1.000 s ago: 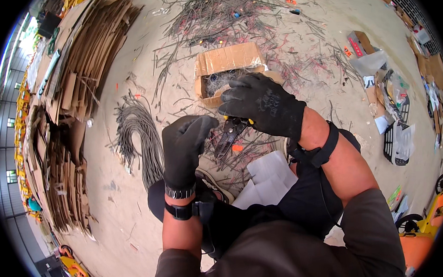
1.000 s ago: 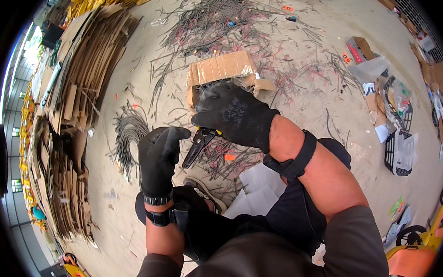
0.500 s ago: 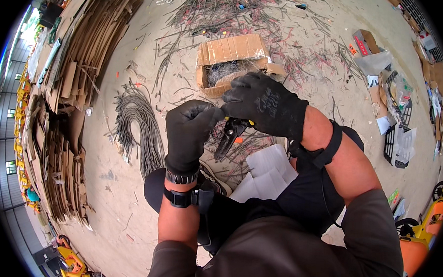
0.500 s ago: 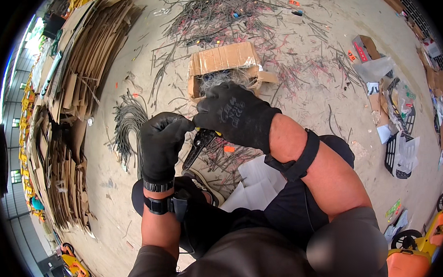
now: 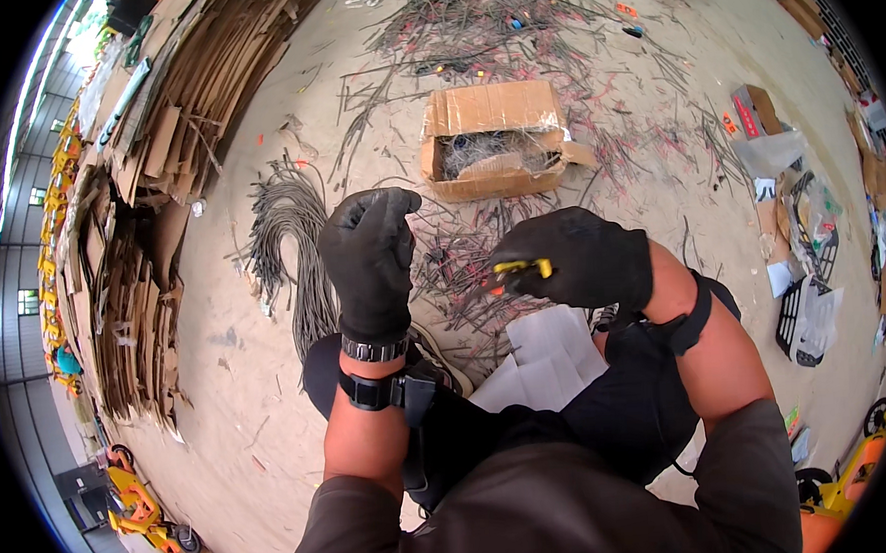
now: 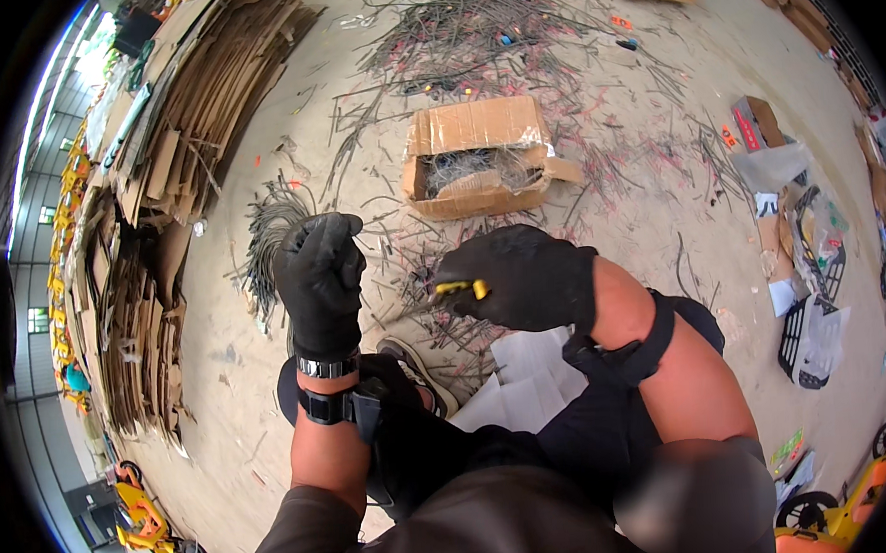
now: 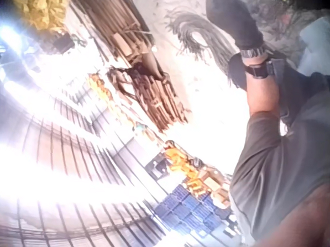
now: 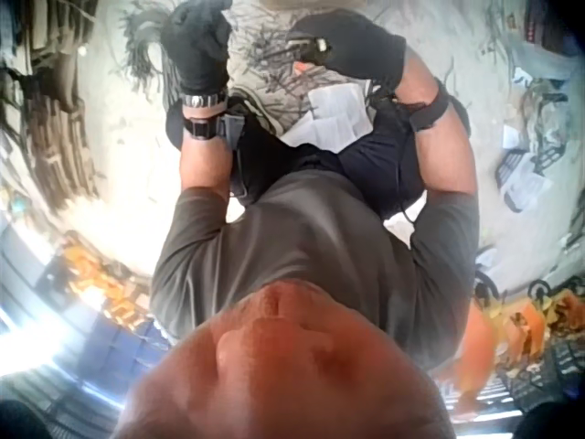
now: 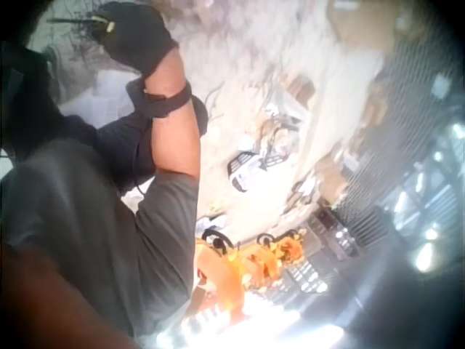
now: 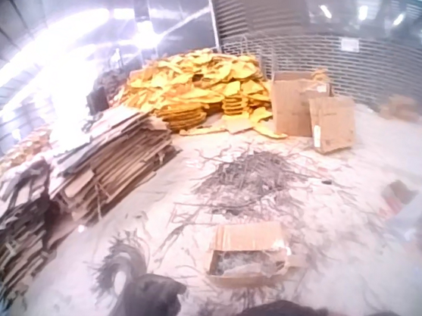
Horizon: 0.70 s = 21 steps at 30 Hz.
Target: The person sits on the floor and uses yellow-handled pliers to strip the insulation from black wires. They repeatedly pick up wire segments, cut the ends, and pull off the insulation, dropping the processed pieces onto the floor.
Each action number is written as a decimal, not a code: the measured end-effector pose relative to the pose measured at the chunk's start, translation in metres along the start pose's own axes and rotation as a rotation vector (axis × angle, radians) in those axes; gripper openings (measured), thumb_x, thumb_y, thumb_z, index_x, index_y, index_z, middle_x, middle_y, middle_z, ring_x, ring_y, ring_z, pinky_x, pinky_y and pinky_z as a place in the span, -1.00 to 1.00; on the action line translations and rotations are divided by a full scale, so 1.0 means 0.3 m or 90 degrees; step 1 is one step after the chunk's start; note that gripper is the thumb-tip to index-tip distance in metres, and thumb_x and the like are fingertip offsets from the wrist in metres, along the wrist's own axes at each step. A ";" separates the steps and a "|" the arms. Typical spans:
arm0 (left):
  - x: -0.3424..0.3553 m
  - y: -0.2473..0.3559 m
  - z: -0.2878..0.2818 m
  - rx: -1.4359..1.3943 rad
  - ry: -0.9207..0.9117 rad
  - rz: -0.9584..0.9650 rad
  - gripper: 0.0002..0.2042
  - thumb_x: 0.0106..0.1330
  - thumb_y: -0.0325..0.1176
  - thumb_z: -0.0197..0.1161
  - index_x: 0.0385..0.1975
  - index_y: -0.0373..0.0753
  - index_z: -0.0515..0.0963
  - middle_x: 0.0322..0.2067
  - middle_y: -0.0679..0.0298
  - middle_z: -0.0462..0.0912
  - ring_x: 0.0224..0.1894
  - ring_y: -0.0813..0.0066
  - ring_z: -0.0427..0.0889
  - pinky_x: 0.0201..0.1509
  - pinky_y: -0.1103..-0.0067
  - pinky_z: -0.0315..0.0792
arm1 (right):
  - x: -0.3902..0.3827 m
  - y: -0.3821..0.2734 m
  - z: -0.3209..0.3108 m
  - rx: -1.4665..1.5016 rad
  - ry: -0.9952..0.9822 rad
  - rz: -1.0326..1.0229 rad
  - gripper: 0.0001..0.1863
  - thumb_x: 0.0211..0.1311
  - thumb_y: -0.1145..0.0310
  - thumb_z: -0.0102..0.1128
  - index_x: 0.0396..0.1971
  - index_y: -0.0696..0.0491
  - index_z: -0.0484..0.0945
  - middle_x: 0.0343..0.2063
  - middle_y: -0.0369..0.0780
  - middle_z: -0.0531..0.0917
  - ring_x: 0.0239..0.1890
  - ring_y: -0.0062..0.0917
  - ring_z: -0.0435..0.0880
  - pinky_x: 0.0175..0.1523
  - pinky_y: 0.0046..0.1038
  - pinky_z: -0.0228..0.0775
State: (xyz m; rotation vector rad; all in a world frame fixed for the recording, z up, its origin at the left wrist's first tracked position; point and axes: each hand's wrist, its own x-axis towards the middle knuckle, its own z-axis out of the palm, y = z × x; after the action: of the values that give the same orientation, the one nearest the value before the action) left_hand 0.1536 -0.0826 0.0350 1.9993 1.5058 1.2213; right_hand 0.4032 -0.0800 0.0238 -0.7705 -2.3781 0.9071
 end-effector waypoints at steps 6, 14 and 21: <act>-0.020 0.069 0.046 -0.157 0.061 -0.149 -0.88 0.32 -0.60 0.15 -0.32 -0.36 0.65 -0.56 0.37 0.52 -0.60 0.70 0.41 -0.53 0.67 0.29 | 0.051 -0.051 -0.082 0.538 0.206 0.230 -0.76 0.12 0.41 0.40 -0.23 0.09 0.58 -0.36 -0.32 0.65 -0.32 -0.65 0.60 -0.13 -0.53 0.48; -0.034 0.124 0.096 -0.396 0.064 -0.295 -0.89 0.27 -0.48 0.30 -0.38 -0.43 0.64 -0.56 0.38 0.60 -0.52 0.72 0.47 -0.45 0.70 0.34 | 0.103 -0.031 -0.005 0.563 0.166 0.250 -0.71 0.14 0.44 0.40 -0.13 0.13 0.60 -0.31 -0.34 0.66 -0.27 -0.69 0.61 -0.10 -0.57 0.49; -0.043 0.131 0.093 -0.380 0.071 -0.257 -0.89 0.28 -0.49 0.29 -0.42 -0.41 0.62 -0.57 0.39 0.58 -0.51 0.73 0.45 -0.45 0.69 0.33 | 0.102 -0.053 -0.019 0.515 0.183 0.278 -0.68 0.05 0.37 0.38 -0.17 0.14 0.60 -0.36 -0.32 0.63 -0.33 -0.68 0.55 -0.14 -0.53 0.46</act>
State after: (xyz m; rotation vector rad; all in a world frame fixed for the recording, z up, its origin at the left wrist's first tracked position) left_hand 0.1985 -0.1031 0.0416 1.1983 1.2981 1.4038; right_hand 0.3793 -0.0675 0.0458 -0.9861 -1.4074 1.6471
